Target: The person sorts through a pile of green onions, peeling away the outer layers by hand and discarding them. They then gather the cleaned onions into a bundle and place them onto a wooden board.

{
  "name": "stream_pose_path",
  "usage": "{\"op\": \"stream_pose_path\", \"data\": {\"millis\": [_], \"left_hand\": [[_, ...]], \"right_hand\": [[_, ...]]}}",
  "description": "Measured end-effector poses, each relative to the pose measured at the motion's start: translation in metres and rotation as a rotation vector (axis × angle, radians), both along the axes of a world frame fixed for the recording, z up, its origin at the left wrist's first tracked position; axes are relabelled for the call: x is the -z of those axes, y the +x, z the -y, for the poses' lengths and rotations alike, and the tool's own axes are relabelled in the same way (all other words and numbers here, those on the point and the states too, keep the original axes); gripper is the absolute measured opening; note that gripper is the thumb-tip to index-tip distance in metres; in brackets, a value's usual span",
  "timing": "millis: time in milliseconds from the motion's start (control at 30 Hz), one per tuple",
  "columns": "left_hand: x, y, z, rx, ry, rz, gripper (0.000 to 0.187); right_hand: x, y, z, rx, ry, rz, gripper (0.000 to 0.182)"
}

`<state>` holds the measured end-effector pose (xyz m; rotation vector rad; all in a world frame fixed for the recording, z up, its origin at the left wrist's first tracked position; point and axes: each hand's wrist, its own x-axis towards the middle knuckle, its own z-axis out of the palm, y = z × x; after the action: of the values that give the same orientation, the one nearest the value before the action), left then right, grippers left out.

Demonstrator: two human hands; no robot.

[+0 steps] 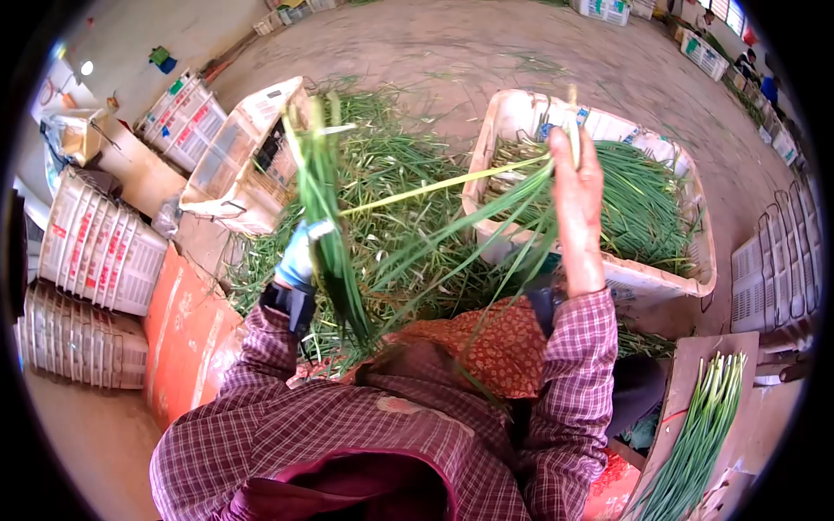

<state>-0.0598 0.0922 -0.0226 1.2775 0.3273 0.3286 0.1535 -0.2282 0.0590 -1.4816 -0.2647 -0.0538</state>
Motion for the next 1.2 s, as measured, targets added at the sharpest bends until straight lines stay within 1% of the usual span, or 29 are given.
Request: {"op": "stream_pose_path", "data": {"millis": [67, 100, 133, 200, 233, 267, 300, 333, 367, 400, 467, 500, 533, 600, 633, 667, 733, 800, 833, 867, 900, 933, 1000, 1033, 1067, 1100, 1133, 1167, 1200], "left_hand": [[0.011, -0.012, -0.046, -0.053, 0.207, 0.029, 0.043], [0.005, -0.012, -0.044, -0.028, 0.205, 0.107, 0.048], [0.001, -0.011, -0.039, -0.071, 0.073, 0.074, 0.052], [-0.008, -0.003, -0.025, 0.077, 0.040, 0.159, 0.054], [-0.028, -0.001, -0.002, 0.144, 0.052, 0.110, 0.055], [-0.029, 0.009, 0.014, 0.218, -0.007, 0.144, 0.053], [-0.033, 0.018, 0.032, 0.307, -0.030, 0.183, 0.053], [-0.034, 0.025, 0.048, 0.338, -0.034, 0.167, 0.053], [-0.043, 0.031, 0.065, 0.409, 0.028, 0.177, 0.051], [-0.035, 0.032, 0.074, 0.374, 0.058, 0.144, 0.047], [-0.011, 0.036, 0.071, 0.458, -0.147, 0.060, 0.047], [-0.029, 0.030, 0.088, 0.358, -0.200, 0.015, 0.046], [-0.030, 0.028, 0.090, 0.360, -0.201, 0.016, 0.046], [-0.031, 0.024, 0.090, 0.355, -0.102, 0.004, 0.045], [-0.027, 0.022, 0.082, 0.426, -0.085, 0.011, 0.047], [-0.024, 0.019, 0.077, 0.422, -0.086, 0.013, 0.047], [-0.018, 0.014, 0.069, 0.490, -0.045, -0.021, 0.049], [-0.014, 0.011, 0.068, 0.490, -0.055, -0.046, 0.052], [-0.019, 0.009, 0.072, 0.488, -0.019, -0.078, 0.055], [-0.021, 0.009, 0.075, 0.489, 0.016, -0.110, 0.058], [-0.021, 0.009, 0.075, 0.494, 0.036, -0.152, 0.066], [-0.020, 0.012, 0.075, 0.591, 0.041, -0.113, 0.069], [-0.017, 0.013, 0.085, 0.612, 0.054, 0.065, 0.070], [-0.014, 0.013, 0.082, 0.609, 0.055, 0.065, 0.070], [-0.007, 0.014, 0.077, 0.613, -0.006, 0.004, 0.072], [-0.004, 0.013, 0.072, 0.616, -0.068, -0.055, 0.073], [-0.008, 0.012, 0.062, 0.662, -0.042, -0.082, 0.076], [-0.007, 0.009, 0.058, 0.585, -0.066, -0.075, 0.075], [-0.004, 0.006, 0.053, 0.508, -0.088, -0.066, 0.075]], "right_hand": [[0.010, 0.017, 0.003, 0.107, 0.041, 0.412, 0.021], [0.012, 0.013, 0.002, 0.046, -0.024, 0.375, 0.021], [0.015, 0.009, 0.000, -0.020, -0.087, 0.335, 0.020], [0.013, -0.017, -0.022, -0.207, -0.084, 0.138, 0.020], [0.032, -0.021, -0.043, -0.204, 0.004, 0.255, 0.021], [0.016, -0.045, -0.049, -0.338, -0.056, 0.098, 0.021], [0.027, -0.052, -0.062, -0.394, -0.065, 0.091, 0.021], [0.024, -0.068, -0.072, -0.437, -0.012, 0.086, 0.020], [0.021, -0.080, -0.077, -0.490, -0.018, 0.063, 0.021], [0.018, -0.088, -0.077, -0.536, -0.027, 0.039, 0.023], [0.028, -0.091, -0.076, -0.362, -0.170, 0.349, 0.019], [0.023, -0.093, -0.069, -0.388, -0.192, 0.357, 0.022], [0.026, -0.089, -0.065, -0.386, -0.194, 0.357, 0.022], [0.034, -0.076, -0.054, -0.376, -0.299, 0.466, 0.029], [0.034, -0.069, -0.045, -0.328, -0.317, 0.516, 0.029], [0.032, -0.062, -0.033, -0.201, -0.452, 0.452, 0.020], [0.027, -0.042, -0.021, -0.070, -0.437, 0.335, 0.028], [0.027, -0.023, -0.021, -0.163, -0.243, 0.257, 0.033], [0.017, -0.025, -0.023, -0.245, -0.219, 0.161, 0.035], [0.009, -0.028, -0.030, -0.238, -0.217, 0.157, 0.035], [0.002, -0.032, -0.038, -0.304, -0.121, 0.072, 0.036], [-0.004, -0.035, -0.047, -0.373, -0.025, -0.012, 0.036], [-0.006, -0.034, -0.054, -0.399, 0.006, -0.026, 0.037], [-0.009, -0.034, -0.053, -0.432, 0.033, -0.058, 0.031], [-0.011, -0.033, -0.052, -0.466, 0.060, -0.089, 0.026], [-0.008, -0.024, -0.047, -0.353, 0.023, -0.093, 0.022], [-0.006, -0.013, -0.038, -0.177, 0.069, -0.111, 0.020], [-0.007, 0.000, -0.018, -0.098, 0.112, -0.025, 0.024], [-0.015, 0.010, 0.003, 0.039, 0.085, 0.032, 0.032]]}}
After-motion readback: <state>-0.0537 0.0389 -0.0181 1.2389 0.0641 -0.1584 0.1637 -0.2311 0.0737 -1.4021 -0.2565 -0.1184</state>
